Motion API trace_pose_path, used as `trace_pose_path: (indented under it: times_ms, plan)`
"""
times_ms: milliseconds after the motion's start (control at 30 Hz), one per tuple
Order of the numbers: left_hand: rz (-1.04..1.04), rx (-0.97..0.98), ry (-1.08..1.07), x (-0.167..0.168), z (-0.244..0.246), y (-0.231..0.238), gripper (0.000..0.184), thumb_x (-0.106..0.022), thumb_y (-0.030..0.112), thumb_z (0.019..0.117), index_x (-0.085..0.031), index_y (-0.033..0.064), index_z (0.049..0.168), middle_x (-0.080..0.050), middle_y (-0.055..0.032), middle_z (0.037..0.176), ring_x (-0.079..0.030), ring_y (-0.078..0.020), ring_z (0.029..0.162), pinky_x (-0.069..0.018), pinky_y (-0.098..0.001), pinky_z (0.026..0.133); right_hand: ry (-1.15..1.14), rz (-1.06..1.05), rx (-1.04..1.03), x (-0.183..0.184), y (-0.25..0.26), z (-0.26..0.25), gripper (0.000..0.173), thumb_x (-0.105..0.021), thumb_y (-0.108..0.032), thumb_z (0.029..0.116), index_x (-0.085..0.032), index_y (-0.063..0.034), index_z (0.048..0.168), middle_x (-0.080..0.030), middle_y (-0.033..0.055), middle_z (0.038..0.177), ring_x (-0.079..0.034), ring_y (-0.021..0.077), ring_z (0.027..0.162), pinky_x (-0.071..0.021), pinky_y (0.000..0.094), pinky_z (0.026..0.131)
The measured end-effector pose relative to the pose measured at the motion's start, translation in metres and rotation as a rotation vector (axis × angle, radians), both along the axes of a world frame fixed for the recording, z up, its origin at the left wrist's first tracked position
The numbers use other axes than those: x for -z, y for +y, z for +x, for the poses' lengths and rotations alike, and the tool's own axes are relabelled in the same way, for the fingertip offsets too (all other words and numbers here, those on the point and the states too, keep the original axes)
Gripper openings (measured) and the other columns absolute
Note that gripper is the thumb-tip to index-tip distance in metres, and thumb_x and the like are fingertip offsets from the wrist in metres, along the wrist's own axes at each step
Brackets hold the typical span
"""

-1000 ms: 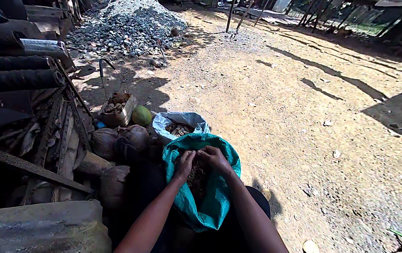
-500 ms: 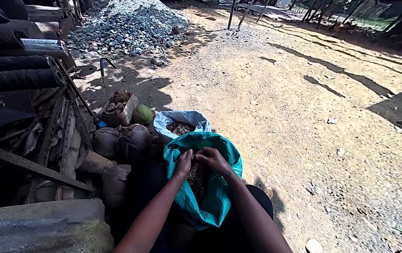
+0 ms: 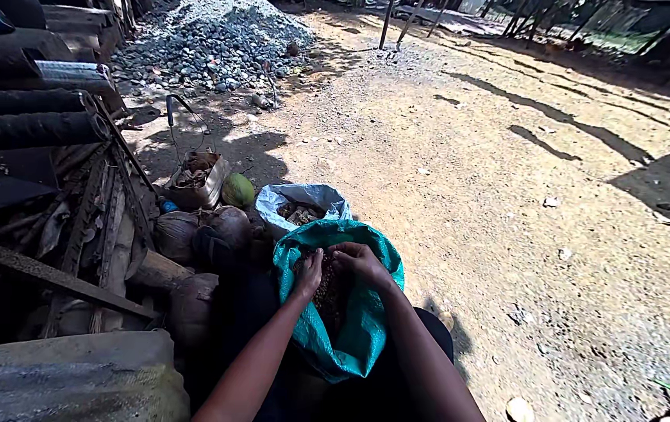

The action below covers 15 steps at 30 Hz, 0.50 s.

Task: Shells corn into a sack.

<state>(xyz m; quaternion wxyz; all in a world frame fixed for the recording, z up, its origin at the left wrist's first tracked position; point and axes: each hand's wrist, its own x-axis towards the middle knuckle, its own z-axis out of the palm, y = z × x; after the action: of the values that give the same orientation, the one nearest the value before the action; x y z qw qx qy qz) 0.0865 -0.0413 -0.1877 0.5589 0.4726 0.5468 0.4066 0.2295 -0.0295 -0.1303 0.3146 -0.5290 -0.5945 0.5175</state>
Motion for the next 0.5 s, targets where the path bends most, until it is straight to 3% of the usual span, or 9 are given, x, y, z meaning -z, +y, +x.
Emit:
trace_pose_path:
  times_ms: [100, 133, 233, 333, 400, 500]
  plan:
    - [-0.007, -0.030, -0.025, 0.0004, 0.0011, 0.0014, 0.049, -0.037, 0.034, 0.1124, -0.063, -0.0073, 0.107, -0.052, -0.0066, 0.077, -0.048, -0.0106, 0.061, -0.0454, -0.0264, 0.061, -0.027, 0.049, -0.030, 0.0014, 0.0000, 0.0011, 0.015, -0.062, -0.001, 0.0981, -0.068, 0.0052, 0.110, -0.069, 0.0038, 0.092, -0.065, 0.0019, 0.077, -0.0554, 0.0205, 0.076]
    - [-0.014, -0.024, -0.038, -0.0010, 0.0009, 0.0008, 0.049, -0.037, 0.034, 0.1122, -0.063, -0.0067, 0.107, -0.050, -0.0045, 0.075, -0.047, -0.0091, 0.059, -0.0443, -0.0247, 0.059, -0.024, 0.047, -0.008, 0.0019, 0.0006, 0.0009, 0.013, -0.061, -0.001, 0.0988, -0.068, 0.0054, 0.108, -0.069, 0.0038, 0.090, -0.065, 0.0021, 0.075, -0.0560, 0.0206, 0.075]
    - [0.001, 0.024, -0.058, -0.0020, 0.0007, -0.0019, 0.049, -0.032, 0.032, 0.1132, -0.060, -0.0070, 0.123, -0.053, -0.0084, 0.086, -0.045, -0.0111, 0.066, -0.0418, -0.0272, 0.064, 0.007, 0.019, 0.032, 0.0040, 0.0020, 0.0003, 0.011, -0.060, 0.001, 0.0990, -0.068, 0.0060, 0.104, -0.069, 0.0035, 0.086, -0.065, 0.0034, 0.072, -0.0567, 0.0211, 0.072]
    - [0.031, 0.005, -0.040, -0.0002, 0.0029, -0.0029, 0.049, -0.028, 0.028, 0.1139, -0.057, -0.0090, 0.127, -0.056, -0.0140, 0.097, -0.047, -0.0142, 0.075, -0.0424, -0.0295, 0.070, -0.002, 0.008, 0.028, 0.0029, 0.0006, -0.0018, 0.010, -0.060, 0.001, 0.0993, -0.067, 0.0061, 0.104, -0.067, 0.0032, 0.086, -0.064, 0.0031, 0.072, -0.0559, 0.0206, 0.072]
    - [0.052, 0.008, -0.022, 0.0009, 0.0019, -0.0036, 0.050, -0.026, 0.025, 0.1142, -0.056, -0.0122, 0.128, -0.060, -0.0243, 0.113, -0.055, -0.0220, 0.091, -0.0464, -0.0359, 0.085, -0.005, 0.004, 0.027, 0.0025, 0.0000, -0.0024, 0.010, -0.059, 0.001, 0.0995, -0.066, 0.0061, 0.104, -0.067, 0.0030, 0.086, -0.064, 0.0029, 0.071, -0.0557, 0.0207, 0.072]
    - [0.070, -0.011, 0.018, 0.0028, 0.0041, -0.0041, 0.049, -0.026, 0.024, 0.1143, -0.058, -0.0120, 0.121, -0.057, -0.0198, 0.101, -0.052, -0.0202, 0.085, -0.0452, -0.0349, 0.080, 0.000, -0.002, 0.035, 0.0031, 0.0008, -0.0017, 0.010, -0.058, 0.001, 0.0999, -0.066, 0.0058, 0.103, -0.067, 0.0028, 0.085, -0.063, 0.0032, 0.070, -0.0557, 0.0206, 0.071]
